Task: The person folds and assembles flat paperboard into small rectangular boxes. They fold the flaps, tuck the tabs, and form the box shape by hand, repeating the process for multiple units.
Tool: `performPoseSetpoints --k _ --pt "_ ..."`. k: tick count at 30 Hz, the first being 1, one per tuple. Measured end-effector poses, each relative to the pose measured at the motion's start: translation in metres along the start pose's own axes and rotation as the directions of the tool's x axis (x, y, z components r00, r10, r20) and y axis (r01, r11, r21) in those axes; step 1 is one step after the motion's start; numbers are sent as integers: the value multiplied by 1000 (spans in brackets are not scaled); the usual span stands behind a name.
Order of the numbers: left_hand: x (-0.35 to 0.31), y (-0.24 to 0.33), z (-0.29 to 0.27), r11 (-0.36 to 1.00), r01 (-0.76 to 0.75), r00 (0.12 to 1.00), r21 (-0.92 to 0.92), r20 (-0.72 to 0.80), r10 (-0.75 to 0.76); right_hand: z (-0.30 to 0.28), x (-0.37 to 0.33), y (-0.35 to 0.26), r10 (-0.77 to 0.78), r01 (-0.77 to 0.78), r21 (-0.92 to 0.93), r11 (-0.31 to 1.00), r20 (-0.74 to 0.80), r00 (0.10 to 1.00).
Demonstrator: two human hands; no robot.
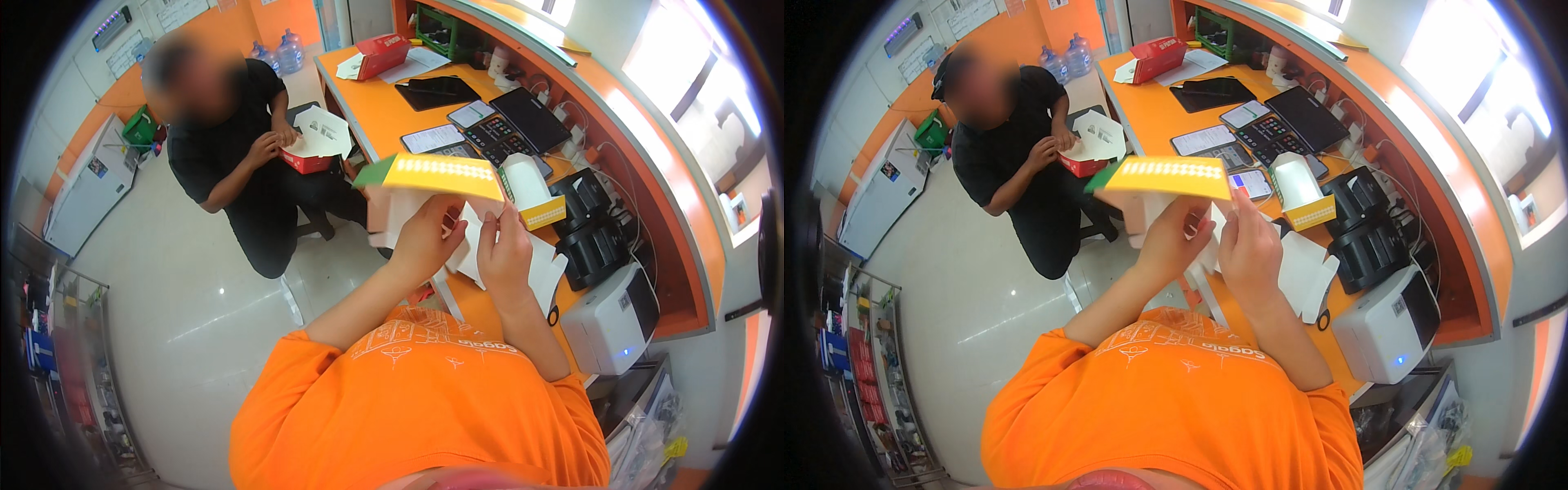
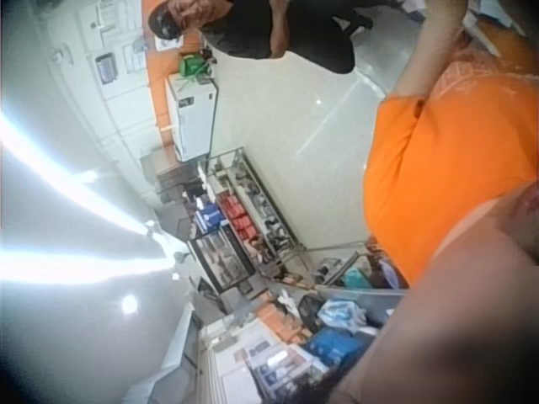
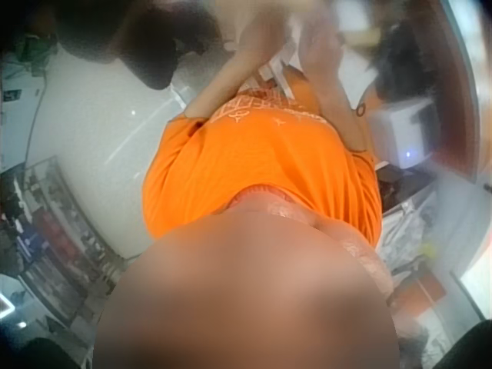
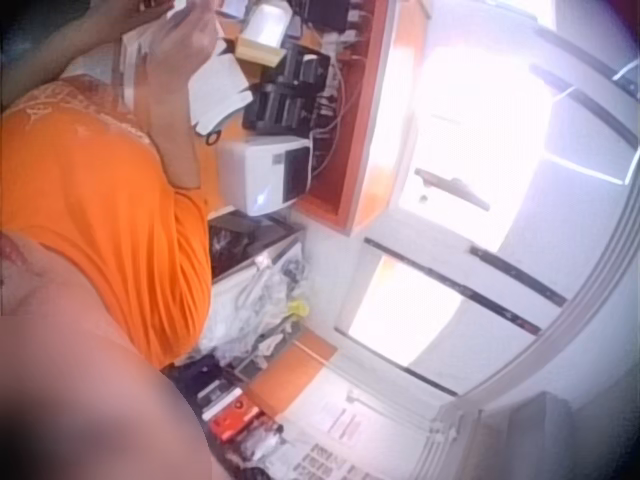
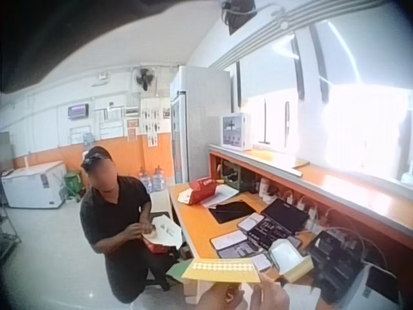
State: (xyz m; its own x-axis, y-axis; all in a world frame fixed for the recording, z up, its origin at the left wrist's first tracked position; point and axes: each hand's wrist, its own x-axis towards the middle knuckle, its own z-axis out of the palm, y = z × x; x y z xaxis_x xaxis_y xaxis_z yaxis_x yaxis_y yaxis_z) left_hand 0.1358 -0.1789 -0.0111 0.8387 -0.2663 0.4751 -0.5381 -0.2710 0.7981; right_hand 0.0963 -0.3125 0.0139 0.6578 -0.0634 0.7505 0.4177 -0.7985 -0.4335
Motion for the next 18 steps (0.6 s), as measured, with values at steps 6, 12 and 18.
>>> performPoseSetpoints --k 6,12,18 --pt "7 4 -23 909 245 965 -336 175 -196 1 3 -3 -72 63 132 989 68 995" --pt "9 -5 -26 542 509 853 -669 305 -424 -5 12 1 73 -144 265 953 261 963" --pt "4 -11 -20 377 517 829 -769 338 -446 -7 16 1 83 -166 286 944 280 956"
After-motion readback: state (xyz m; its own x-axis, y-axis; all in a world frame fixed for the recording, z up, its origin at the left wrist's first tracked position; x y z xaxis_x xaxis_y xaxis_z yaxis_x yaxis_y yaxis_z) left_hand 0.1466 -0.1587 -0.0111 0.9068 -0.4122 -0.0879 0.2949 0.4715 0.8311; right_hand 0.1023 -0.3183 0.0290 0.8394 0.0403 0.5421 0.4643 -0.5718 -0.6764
